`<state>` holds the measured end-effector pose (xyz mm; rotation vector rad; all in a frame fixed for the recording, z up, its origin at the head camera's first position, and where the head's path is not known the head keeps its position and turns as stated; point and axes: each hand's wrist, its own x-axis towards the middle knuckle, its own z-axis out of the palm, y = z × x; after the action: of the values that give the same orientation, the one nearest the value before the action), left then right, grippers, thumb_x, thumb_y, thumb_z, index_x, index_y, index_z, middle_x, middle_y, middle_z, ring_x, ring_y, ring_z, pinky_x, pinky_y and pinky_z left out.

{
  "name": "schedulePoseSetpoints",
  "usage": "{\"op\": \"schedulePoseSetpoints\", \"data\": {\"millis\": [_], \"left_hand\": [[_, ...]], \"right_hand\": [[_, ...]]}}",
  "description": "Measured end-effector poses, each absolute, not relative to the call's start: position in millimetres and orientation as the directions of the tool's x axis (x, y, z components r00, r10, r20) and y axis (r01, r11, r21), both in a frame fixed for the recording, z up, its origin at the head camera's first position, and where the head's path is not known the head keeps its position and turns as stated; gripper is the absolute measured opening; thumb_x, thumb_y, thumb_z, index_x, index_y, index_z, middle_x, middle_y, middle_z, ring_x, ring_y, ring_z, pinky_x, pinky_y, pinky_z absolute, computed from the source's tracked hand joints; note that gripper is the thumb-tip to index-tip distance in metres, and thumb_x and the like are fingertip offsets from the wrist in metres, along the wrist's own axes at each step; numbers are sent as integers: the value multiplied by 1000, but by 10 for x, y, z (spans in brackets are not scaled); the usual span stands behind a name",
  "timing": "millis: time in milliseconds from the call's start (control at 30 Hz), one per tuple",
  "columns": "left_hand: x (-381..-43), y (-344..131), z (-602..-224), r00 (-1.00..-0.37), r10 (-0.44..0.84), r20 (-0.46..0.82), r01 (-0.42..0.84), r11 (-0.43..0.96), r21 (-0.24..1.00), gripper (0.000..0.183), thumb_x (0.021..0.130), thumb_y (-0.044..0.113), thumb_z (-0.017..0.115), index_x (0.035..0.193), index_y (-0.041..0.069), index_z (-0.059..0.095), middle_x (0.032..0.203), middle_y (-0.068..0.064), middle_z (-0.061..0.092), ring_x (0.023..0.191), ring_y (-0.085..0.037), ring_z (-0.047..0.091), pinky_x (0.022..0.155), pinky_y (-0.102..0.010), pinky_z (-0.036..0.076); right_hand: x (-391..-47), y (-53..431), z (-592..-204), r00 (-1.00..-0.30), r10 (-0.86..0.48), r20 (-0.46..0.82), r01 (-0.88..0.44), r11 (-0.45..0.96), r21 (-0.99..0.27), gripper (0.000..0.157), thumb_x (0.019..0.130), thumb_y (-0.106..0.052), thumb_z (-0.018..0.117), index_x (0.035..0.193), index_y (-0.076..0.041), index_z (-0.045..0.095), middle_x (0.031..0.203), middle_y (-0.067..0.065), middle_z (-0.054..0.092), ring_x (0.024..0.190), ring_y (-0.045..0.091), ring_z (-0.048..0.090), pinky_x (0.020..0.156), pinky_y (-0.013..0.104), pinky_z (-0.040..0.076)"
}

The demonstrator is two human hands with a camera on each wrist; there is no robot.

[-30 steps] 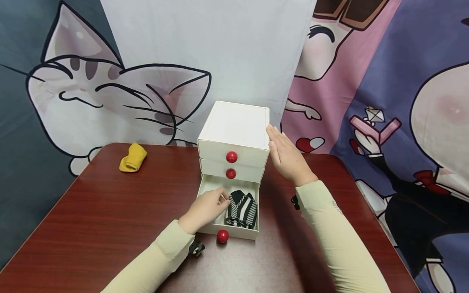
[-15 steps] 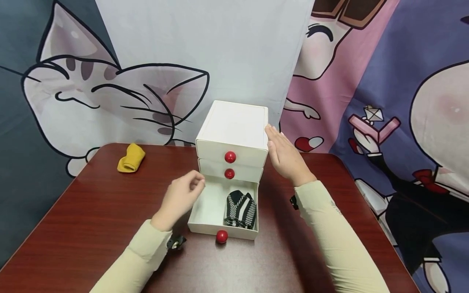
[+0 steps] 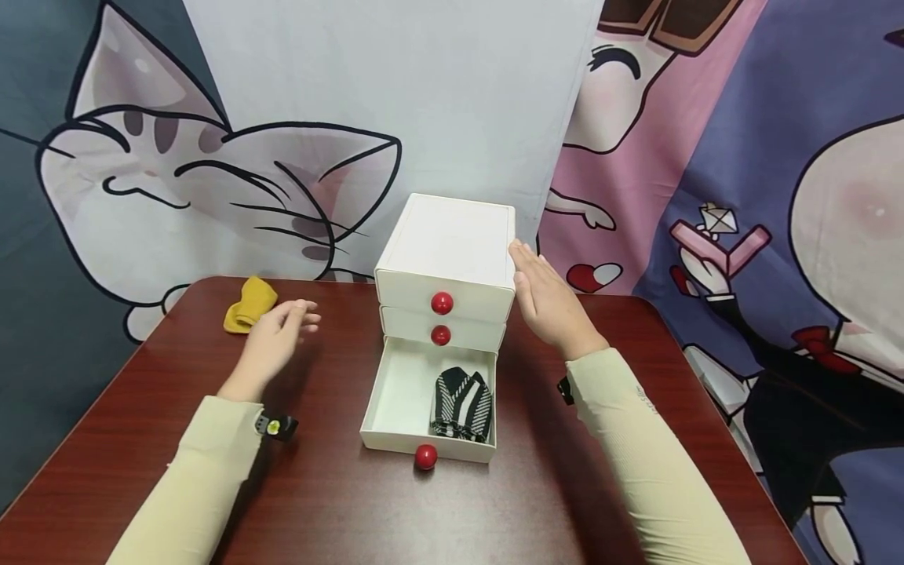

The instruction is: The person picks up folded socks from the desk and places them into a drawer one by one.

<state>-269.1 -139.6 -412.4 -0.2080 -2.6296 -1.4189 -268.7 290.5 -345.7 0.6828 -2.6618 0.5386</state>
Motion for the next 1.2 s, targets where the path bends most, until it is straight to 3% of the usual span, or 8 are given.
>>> {"op": "schedulePoseSetpoints", "data": {"millis": [200, 433, 533, 733, 967, 1200], "left_hand": [[-2840, -1725, -4148, -983, 3, 185, 150, 598, 787, 58, 112, 40, 29, 140, -4, 54, 128, -27, 63, 120, -43, 60, 106, -57, 41], [-3016, -1994, -4195, -967, -100, 233, 99, 696, 711, 47, 107, 27, 45, 144, -2, 50, 138, -32, 54, 129, -48, 49, 106, -61, 38], [-3087, -2088, -4245, -965, -126, 231, 69, 725, 686, 49, 104, 22, 52, 147, -2, 46, 141, -33, 50, 130, -50, 47, 107, -62, 37], [-3202, -2241, -4387, -965, -146, 219, 39, 744, 667, 58, 100, 15, 55, 152, -2, 37, 149, -34, 38, 135, -55, 34, 110, -65, 30], [-3338, -2386, -4611, -986, -153, 64, -69, 728, 682, 73, 101, 23, 53, 160, 0, 16, 157, -38, 19, 139, -61, 23, 109, -70, 27], [-3401, -2415, -4679, -985, -172, -34, -144, 683, 716, 76, 104, 27, 47, 158, -7, 6, 152, -42, 25, 139, -57, 29, 112, -66, 28]], "right_hand": [[-2673, 2903, -3426, -833, -386, 396, -511, 812, -284, 53, 111, -24, 28, 158, 1, 28, 164, 17, 27, 152, 34, 22, 125, 42, 12], [-2656, 2903, -3406, -836, -381, 395, -505, 815, -283, 53, 111, -24, 28, 158, 1, 28, 164, 17, 28, 153, 32, 22, 125, 42, 13], [-2648, 2896, -3390, -836, -382, 394, -506, 814, -284, 53, 111, -24, 28, 158, 1, 28, 164, 17, 28, 153, 32, 22, 125, 43, 13], [-2645, 2894, -3390, -835, -385, 393, -507, 815, -279, 53, 111, -24, 28, 158, 0, 28, 164, 16, 28, 153, 32, 22, 125, 42, 13], [-2651, 2892, -3384, -829, -391, 401, -515, 813, -272, 52, 112, -24, 29, 158, 0, 29, 164, 16, 29, 152, 32, 22, 125, 42, 13], [-2641, 2893, -3378, -833, -392, 391, -510, 818, -266, 52, 112, -25, 28, 158, 0, 28, 164, 16, 28, 153, 31, 22, 125, 41, 13]]}}
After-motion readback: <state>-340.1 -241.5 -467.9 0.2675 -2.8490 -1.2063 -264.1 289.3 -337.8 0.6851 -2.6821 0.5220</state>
